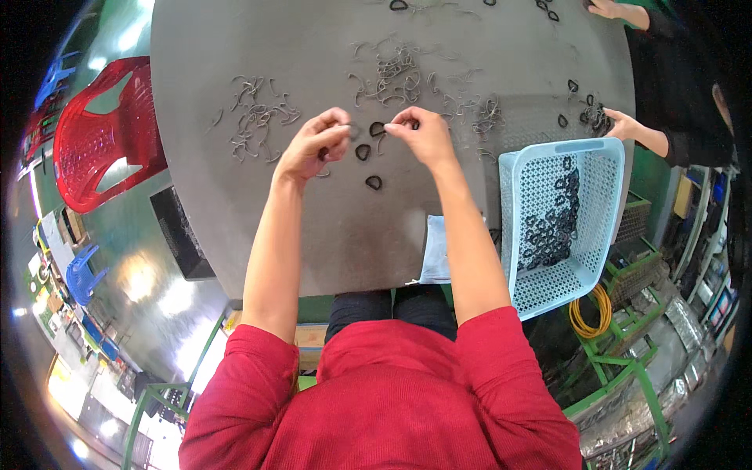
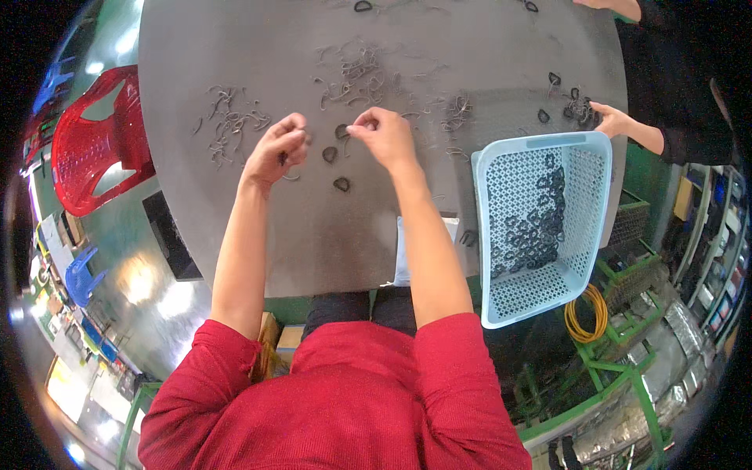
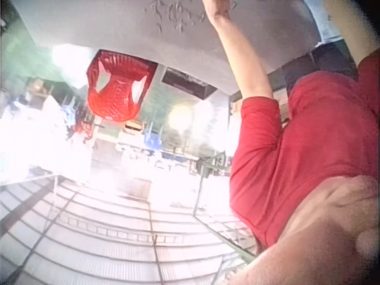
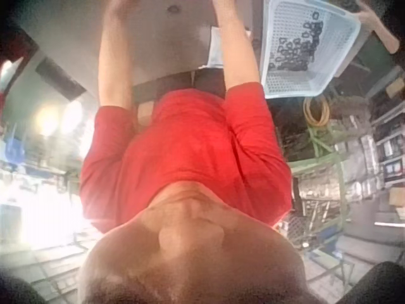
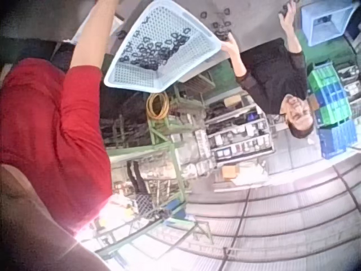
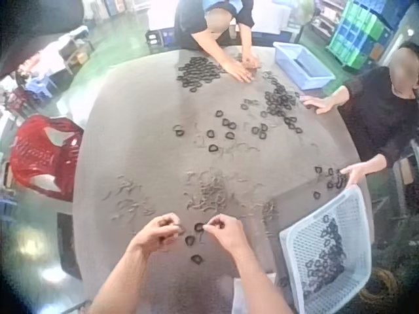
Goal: The person sorts small black metal components by picking them up from a pile on the work table and placing them into a blue plastic basket, then sweeps the remaining items into an opening at the edge of the table.
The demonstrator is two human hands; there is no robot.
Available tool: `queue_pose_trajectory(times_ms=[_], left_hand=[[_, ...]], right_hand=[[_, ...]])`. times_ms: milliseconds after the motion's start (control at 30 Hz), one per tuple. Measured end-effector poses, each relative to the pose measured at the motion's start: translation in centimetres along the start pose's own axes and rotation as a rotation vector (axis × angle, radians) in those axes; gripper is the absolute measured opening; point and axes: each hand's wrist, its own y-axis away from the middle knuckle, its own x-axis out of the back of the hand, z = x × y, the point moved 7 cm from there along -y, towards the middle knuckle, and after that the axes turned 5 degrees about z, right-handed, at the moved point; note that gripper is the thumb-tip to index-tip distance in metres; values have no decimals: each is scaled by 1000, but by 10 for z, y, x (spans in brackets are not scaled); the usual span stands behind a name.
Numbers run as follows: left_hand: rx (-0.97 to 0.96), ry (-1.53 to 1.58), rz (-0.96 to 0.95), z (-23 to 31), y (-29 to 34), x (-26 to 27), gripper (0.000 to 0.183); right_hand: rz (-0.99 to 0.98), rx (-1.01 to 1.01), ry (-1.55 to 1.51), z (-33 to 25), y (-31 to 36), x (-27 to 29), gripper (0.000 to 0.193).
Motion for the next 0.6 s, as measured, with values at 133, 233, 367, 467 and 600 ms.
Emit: queue_pose_trajectory(times_ms=[133, 233, 367, 467, 600], left_hand=[[-117, 293, -149, 2, 17, 7, 12], [-109, 189, 118, -6, 23, 18, 11], [-13, 7, 317, -27, 25, 33, 12], [-303, -905, 705, -20, 31, 24, 27], [-261, -1242, 679, -29, 23, -1, 26]], right_hand=[[259, 136, 445, -31, 6, -23, 20], [186, 80, 404, -27, 1, -32, 21], [-129, -61, -254, -15, 10, -22, 22], [-332, -209, -809, -17, 45, -9, 19], [-254, -29, -220, 10, 54, -31, 24]])
